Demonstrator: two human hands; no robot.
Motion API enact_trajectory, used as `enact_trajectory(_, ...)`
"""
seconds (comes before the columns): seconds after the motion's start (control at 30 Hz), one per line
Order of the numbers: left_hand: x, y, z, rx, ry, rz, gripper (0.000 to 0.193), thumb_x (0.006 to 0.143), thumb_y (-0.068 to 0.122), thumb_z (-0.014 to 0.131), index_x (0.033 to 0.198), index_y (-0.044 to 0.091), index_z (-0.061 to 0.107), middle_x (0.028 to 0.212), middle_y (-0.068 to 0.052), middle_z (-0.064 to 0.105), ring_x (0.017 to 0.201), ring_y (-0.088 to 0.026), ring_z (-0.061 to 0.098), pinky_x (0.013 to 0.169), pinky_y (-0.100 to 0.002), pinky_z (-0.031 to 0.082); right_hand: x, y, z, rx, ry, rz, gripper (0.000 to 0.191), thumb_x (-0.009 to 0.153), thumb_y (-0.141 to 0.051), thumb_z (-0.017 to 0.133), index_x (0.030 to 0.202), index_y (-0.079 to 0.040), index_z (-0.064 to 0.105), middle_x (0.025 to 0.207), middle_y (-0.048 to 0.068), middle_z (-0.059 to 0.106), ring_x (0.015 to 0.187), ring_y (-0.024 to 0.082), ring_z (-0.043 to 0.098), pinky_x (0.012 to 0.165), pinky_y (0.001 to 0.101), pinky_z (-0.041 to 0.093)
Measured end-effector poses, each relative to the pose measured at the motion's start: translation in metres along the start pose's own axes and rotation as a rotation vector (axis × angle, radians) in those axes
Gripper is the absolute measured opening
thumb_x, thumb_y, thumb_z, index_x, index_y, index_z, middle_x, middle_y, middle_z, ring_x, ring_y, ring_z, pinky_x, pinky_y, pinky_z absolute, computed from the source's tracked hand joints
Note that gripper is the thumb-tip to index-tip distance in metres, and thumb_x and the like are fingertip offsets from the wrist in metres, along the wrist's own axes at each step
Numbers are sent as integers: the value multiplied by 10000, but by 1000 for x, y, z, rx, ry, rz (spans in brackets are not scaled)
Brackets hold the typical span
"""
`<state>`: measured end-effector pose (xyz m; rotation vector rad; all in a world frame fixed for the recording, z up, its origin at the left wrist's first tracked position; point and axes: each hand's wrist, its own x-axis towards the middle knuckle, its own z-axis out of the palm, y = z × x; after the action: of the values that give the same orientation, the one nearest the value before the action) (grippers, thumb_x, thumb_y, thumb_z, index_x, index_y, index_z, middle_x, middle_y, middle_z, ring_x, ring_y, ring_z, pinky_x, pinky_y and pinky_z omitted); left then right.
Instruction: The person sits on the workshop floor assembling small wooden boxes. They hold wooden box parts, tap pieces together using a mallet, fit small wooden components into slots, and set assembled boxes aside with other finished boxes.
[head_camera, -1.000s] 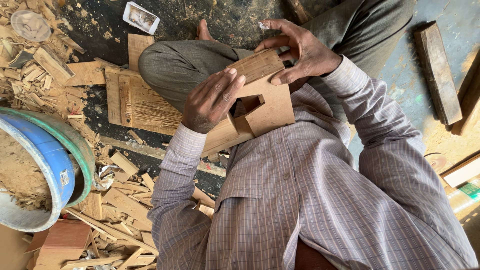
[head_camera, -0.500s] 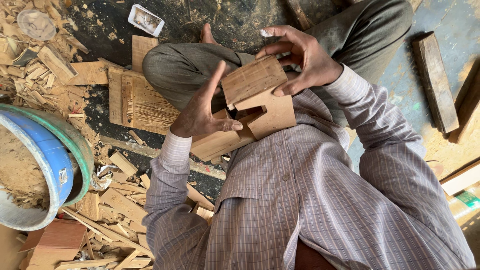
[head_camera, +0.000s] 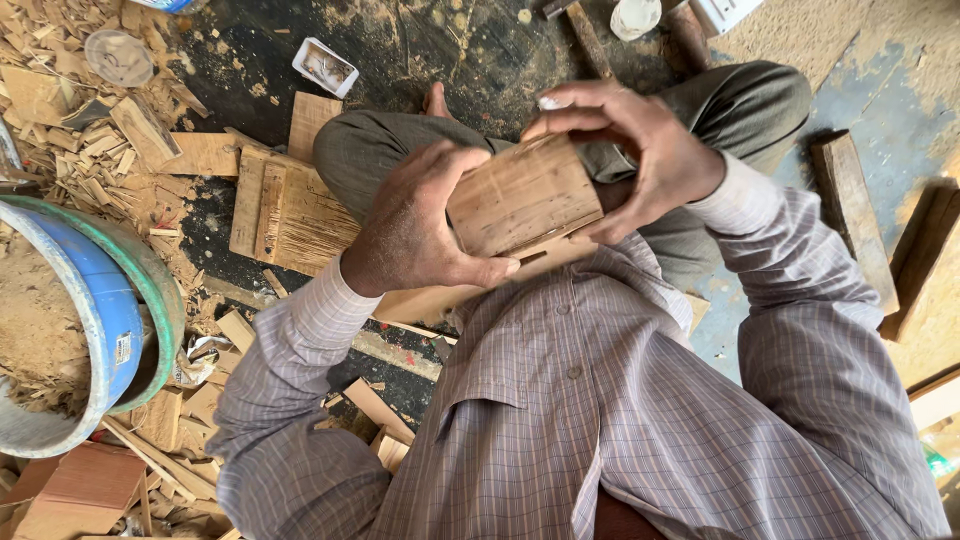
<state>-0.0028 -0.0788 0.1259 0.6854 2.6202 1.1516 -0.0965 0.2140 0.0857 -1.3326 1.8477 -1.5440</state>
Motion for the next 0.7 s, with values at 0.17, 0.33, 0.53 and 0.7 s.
enact_trajectory(0.17,43,-12,-20,364,188,269,982,690,460,969,1374,-33,465,1146,-176,565,1097,-355,603,1100,-552,449,2,-12,-39,-371,78,-85,1244,663,-325,1018,1606,-38,259,1477,195,529,1394,327,547,1211,450,525)
enact_trajectory(0.33,96,-95,7,659,304,376,977,679,382,945,1395,-57,446,1279,-201,564,1319,-384,569,1296,-542,259,12,58,-36,-870,154,-175,1298,664,-338,1041,1635,12,252,1541,269,506,1414,461,492,1149,491,541)
enact_trajectory(0.53,148,-198,78,931,303,281,664,864,170,792,1417,-52,500,1343,-213,595,1348,-349,535,1302,-599,214,13,163,-6,-947,199,-10,1108,738,-186,976,1641,-75,344,1534,211,538,1440,474,487,1158,555,516)
enact_trajectory(0.7,160,-234,108,1025,374,248,496,1038,183,682,1426,-54,482,1357,-226,586,1340,-359,521,1289,-622,169,24,214,15,-1070,279,4,991,809,-181,937,1623,-71,382,1566,232,533,1468,441,472,1217,564,443)
